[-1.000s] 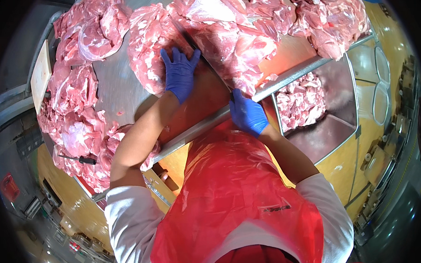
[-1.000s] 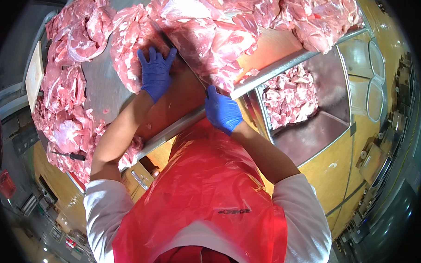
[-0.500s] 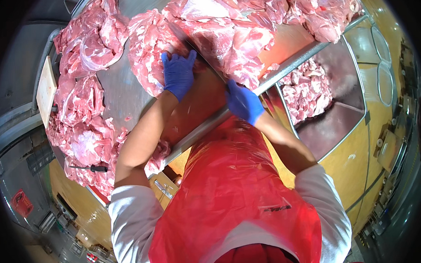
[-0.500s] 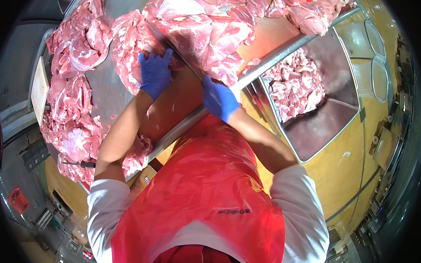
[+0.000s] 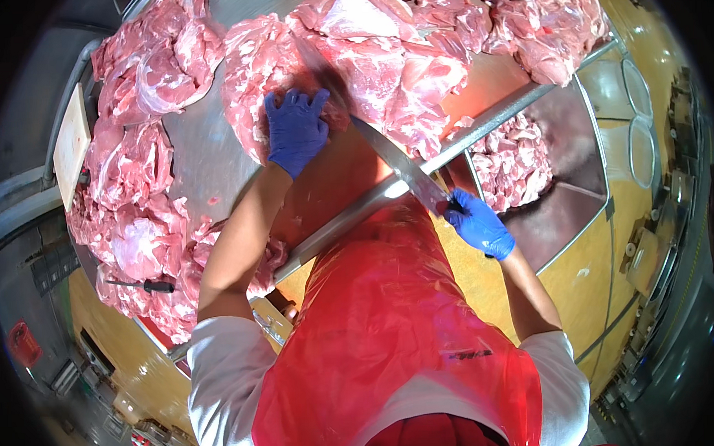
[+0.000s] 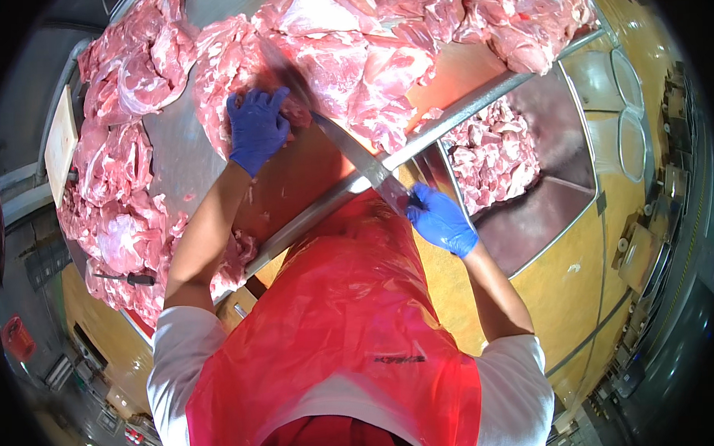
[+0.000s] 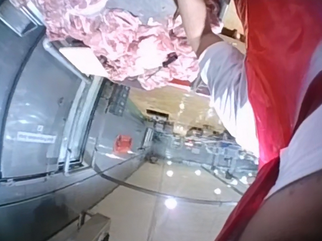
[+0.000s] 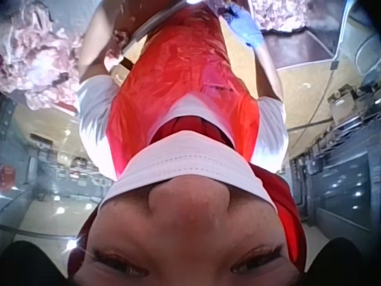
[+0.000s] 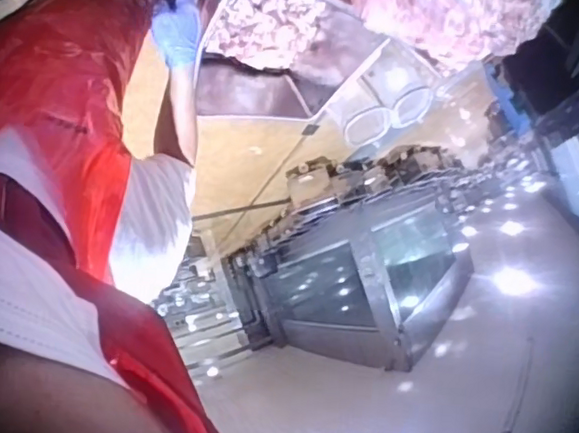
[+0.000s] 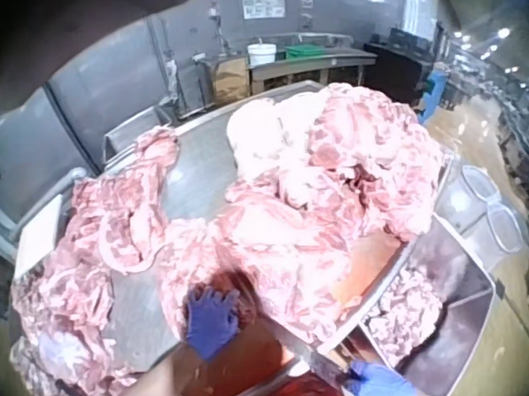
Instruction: The person cuts large pieces of raw meat into smaller portions using a knife on a stainless steel table. They repeatedly pick up meat, slice it, and place the cut pieces into a metal tray.
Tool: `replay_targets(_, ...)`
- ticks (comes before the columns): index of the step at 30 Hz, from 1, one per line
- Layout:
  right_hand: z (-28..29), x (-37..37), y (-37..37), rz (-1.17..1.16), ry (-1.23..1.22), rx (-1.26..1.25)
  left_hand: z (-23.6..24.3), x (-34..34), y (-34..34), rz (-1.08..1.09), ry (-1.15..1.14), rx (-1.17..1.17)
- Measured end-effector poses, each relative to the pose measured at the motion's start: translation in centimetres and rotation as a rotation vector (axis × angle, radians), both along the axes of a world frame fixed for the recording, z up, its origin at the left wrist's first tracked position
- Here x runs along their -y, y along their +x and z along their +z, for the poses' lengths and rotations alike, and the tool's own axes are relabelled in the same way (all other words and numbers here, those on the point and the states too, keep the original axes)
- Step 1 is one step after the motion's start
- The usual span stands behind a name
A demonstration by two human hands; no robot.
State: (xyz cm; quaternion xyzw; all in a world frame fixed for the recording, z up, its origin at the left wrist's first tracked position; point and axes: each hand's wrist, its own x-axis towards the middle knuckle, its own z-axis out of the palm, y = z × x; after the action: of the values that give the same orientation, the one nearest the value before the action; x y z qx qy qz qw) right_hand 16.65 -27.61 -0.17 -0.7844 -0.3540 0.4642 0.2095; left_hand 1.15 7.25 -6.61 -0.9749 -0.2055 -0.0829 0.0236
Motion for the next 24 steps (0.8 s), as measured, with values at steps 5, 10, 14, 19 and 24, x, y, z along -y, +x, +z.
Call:
replay_targets(5,0.7,-0.7,-3.0,-0.454,-0.226,-0.555,-0.5,0.0,-0.7,0.015,-0.048,-0.033)
replay_targets(10,-2.8,-3.0,-3.0,-0.393,-0.180,-0.753,-0.1,-0.2,-1.0,0.000,-0.048,-0.026)
replay_targets(14,-3.9,-4.7,-3.1,-0.436,-0.154,-0.822,-0.2,-0.2,-1.1,-0.005,0.011,0.013)
replay_targets(19,-4.7,-7.5,-3.0,-0.424,-0.046,-0.892,0.4,0.0,-1.2,0.028,-0.030,-0.034)
replay_targets(24,-5.7,-12.7,-1.6,-0.462,0.003,-0.988,0.5,-0.1,-1.5,0.013,-0.043,-0.019)
